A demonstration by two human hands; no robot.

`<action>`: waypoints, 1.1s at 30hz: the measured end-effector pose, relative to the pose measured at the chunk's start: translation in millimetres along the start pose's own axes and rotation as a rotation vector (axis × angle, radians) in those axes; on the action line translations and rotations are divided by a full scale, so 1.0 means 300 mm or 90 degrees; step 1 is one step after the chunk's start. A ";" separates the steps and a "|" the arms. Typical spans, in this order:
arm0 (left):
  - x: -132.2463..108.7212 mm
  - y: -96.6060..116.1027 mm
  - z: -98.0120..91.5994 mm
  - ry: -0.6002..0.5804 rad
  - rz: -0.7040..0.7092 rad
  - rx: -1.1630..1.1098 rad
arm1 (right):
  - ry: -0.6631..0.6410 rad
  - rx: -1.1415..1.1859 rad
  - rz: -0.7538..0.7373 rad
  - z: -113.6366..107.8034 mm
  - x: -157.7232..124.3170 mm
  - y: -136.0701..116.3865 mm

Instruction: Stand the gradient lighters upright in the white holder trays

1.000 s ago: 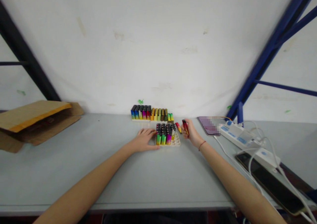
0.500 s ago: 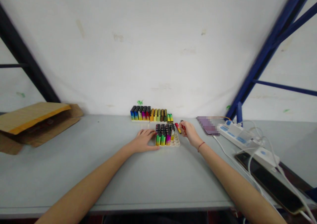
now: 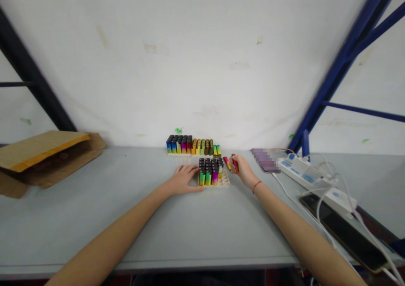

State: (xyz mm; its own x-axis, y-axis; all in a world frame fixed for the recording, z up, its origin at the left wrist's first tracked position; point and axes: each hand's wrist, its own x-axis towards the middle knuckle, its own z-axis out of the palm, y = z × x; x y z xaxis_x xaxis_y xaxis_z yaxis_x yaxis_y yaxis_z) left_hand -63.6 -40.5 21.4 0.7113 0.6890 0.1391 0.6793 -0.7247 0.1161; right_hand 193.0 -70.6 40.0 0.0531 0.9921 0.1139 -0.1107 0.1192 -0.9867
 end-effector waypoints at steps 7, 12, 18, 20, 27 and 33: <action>-0.002 0.006 -0.008 0.000 -0.001 -0.006 | -0.023 0.151 0.060 0.007 0.007 0.000; -0.002 0.009 -0.009 0.002 -0.005 -0.006 | -0.037 0.222 0.104 -0.004 0.018 0.005; -0.001 0.000 0.003 0.007 -0.002 -0.012 | -0.008 0.270 0.107 -0.005 0.016 -0.002; -0.001 -0.002 0.005 0.009 0.000 -0.013 | 0.003 0.226 0.096 0.005 0.010 -0.008; 0.000 -0.002 0.005 0.005 -0.001 -0.005 | -0.007 -0.113 -0.081 0.014 -0.046 -0.082; 0.001 -0.003 0.007 0.002 0.002 -0.008 | -0.162 -0.319 -0.185 -0.044 -0.054 -0.136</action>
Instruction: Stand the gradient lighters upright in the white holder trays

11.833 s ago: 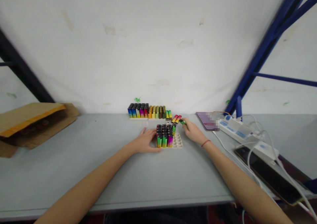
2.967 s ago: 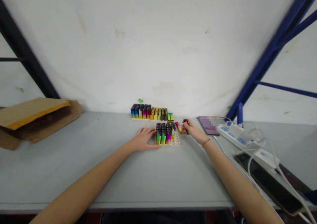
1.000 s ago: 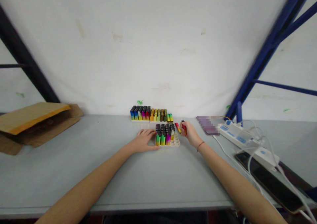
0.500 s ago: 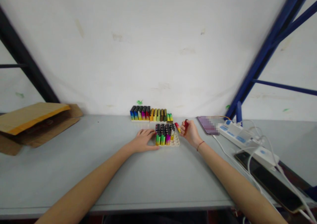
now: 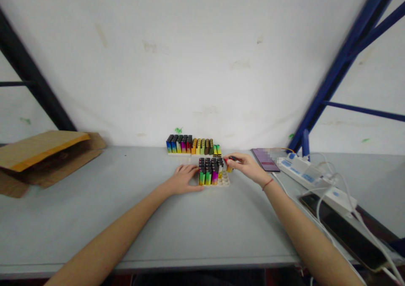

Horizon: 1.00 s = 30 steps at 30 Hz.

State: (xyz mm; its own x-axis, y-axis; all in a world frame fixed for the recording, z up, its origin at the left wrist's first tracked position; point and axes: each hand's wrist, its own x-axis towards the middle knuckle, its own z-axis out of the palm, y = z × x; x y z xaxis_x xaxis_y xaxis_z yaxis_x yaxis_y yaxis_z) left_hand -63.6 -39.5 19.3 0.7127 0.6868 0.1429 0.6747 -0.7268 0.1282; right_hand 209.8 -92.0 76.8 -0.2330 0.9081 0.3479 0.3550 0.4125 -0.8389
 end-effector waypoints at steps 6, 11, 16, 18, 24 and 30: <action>-0.001 0.002 -0.001 0.003 -0.002 -0.004 | -0.031 -0.056 -0.019 0.018 -0.013 -0.011; -0.001 0.000 0.003 0.006 -0.005 -0.008 | -0.047 -0.174 -0.074 0.041 -0.020 -0.024; -0.001 0.002 -0.001 0.002 -0.008 -0.009 | -0.067 -0.247 -0.142 0.044 -0.018 -0.021; -0.001 0.003 -0.002 -0.002 -0.008 -0.012 | -0.049 -0.235 -0.146 0.043 -0.016 -0.015; -0.001 -0.003 0.002 0.010 -0.003 -0.017 | 0.104 -0.370 -0.055 0.017 -0.002 0.096; -0.001 -0.007 0.006 0.004 -0.008 -0.004 | -0.043 -0.588 0.055 0.025 0.019 0.196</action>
State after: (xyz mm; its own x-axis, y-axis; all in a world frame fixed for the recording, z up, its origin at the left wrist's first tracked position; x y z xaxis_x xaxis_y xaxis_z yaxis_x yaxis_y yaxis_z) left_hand -64.9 -38.2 17.1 0.7030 0.6959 0.1467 0.6824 -0.7181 0.1366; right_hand 222.6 -63.1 26.5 -0.2146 0.9441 0.2504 0.9465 0.2642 -0.1851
